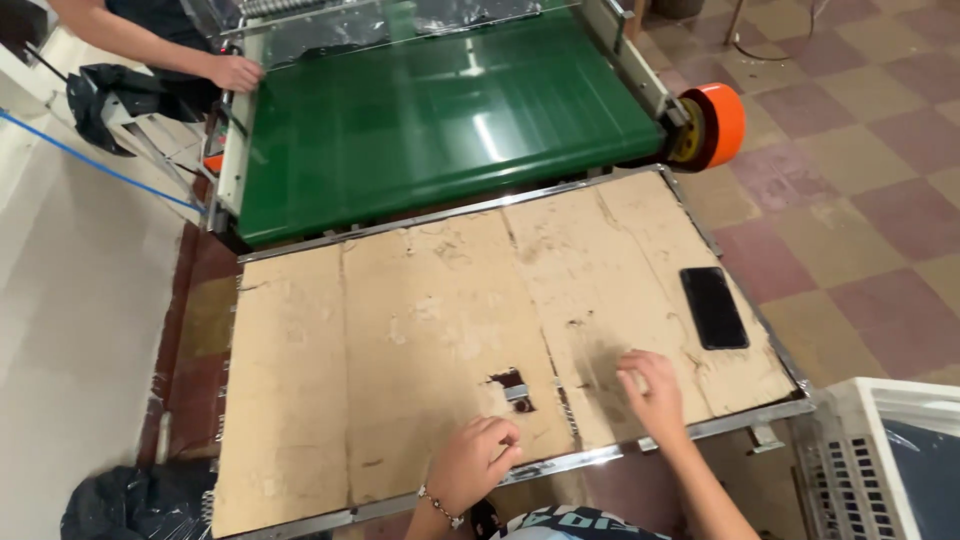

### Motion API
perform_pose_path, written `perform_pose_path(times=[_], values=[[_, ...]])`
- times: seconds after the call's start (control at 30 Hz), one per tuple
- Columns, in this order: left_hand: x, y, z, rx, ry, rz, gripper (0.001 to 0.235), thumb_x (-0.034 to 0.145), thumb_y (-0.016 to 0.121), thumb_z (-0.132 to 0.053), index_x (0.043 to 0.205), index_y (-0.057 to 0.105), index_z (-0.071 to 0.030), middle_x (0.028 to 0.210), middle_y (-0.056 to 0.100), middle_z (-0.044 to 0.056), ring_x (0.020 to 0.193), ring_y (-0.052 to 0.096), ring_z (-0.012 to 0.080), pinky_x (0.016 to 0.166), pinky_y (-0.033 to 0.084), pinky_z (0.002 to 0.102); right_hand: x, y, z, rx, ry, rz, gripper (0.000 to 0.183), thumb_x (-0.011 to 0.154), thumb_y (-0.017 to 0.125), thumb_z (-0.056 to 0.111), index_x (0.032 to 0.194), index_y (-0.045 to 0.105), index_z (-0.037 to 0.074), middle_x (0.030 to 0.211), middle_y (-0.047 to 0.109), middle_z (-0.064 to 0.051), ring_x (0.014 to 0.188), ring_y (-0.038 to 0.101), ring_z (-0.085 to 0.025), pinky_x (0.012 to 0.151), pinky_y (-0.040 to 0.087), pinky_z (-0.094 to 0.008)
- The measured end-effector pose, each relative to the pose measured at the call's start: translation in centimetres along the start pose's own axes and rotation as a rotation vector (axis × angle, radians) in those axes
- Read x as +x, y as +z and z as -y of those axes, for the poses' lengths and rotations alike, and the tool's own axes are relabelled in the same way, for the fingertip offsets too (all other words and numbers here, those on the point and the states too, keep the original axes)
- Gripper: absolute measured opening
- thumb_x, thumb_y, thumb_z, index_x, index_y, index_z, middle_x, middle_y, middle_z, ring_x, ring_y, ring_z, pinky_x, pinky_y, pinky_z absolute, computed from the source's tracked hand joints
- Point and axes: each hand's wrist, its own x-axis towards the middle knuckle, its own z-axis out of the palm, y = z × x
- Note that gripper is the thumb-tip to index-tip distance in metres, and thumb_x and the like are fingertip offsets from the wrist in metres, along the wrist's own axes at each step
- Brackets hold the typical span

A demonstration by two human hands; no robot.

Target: Folding and stacking plastic bags into a crate at a production line

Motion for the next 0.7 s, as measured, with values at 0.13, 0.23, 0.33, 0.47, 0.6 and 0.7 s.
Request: perform_pose_path(times=[0.13,0.23,0.33,0.47,0.6,0.7], values=[[-2.4,-2.0,4.3,-0.017,-0.163,0.026,0.009,0.094,0.066,-0.023,0.092,0.059,-0.018,0.096,0.070,-0.004,0.092,0.064,0.0190,0.076,0.048,0.034,-0.7,8.5,-1.6,-0.244,0.019,0.148,0.040,0.093,0.066,0.037,0.128,0.066,0.017,0.132,0.062,-0.010,0.131,0.053,-0.034,0.106,0.043,-0.050],[-3.8,-3.3,7.5,0.027,-0.270,0.026,0.012,0.095,0.066,-0.028,0.093,0.058,-0.019,0.094,0.070,-0.006,0.091,0.063,0.0171,0.070,0.047,0.036,-1.3,11.7,-1.2,-0.387,0.166,0.191,0.058,0.089,0.062,0.047,0.140,0.058,0.020,0.147,0.055,-0.008,0.144,0.042,-0.032,0.110,0.038,-0.054],[-5.5,-3.6,11.7,0.049,-0.343,-0.008,0.011,0.092,0.064,-0.031,0.091,0.056,-0.023,0.093,0.068,-0.009,0.089,0.062,0.0171,0.064,0.045,0.039,-1.9,13.1,-0.7,-0.488,0.314,0.278,0.068,0.093,0.051,0.059,0.147,0.052,0.016,0.155,0.049,-0.009,0.150,0.034,-0.033,0.116,0.030,-0.057],[-6.6,-4.5,15.6,0.033,-0.431,0.039,0.011,0.092,0.064,-0.032,0.092,0.060,-0.022,0.093,0.071,-0.009,0.090,0.065,0.0141,0.066,0.048,0.037,-3.4,14.1,-1.4,-0.598,0.202,0.204,0.067,0.093,0.051,0.058,0.147,0.053,0.019,0.156,0.051,-0.008,0.150,0.037,-0.031,0.116,0.033,-0.056],[-6.8,-4.0,20.2,-0.074,-0.477,0.032,0.010,0.092,0.065,-0.034,0.094,0.063,-0.024,0.091,0.073,-0.010,0.085,0.067,0.0112,0.073,0.050,0.032,-3.2,14.4,-1.5,-0.596,0.253,0.202,0.067,0.092,0.050,0.058,0.148,0.053,0.021,0.159,0.049,-0.005,0.153,0.035,-0.029,0.117,0.031,-0.055],[-6.3,-2.9,23.6,-0.279,-0.469,0.020,0.009,0.094,0.065,-0.030,0.096,0.067,-0.022,0.093,0.073,-0.009,0.086,0.067,0.0078,0.080,0.051,0.027,-3.4,14.6,-1.3,-0.581,0.301,0.203,0.067,0.092,0.051,0.057,0.149,0.052,0.022,0.160,0.047,-0.004,0.153,0.034,-0.030,0.116,0.031,-0.056]])
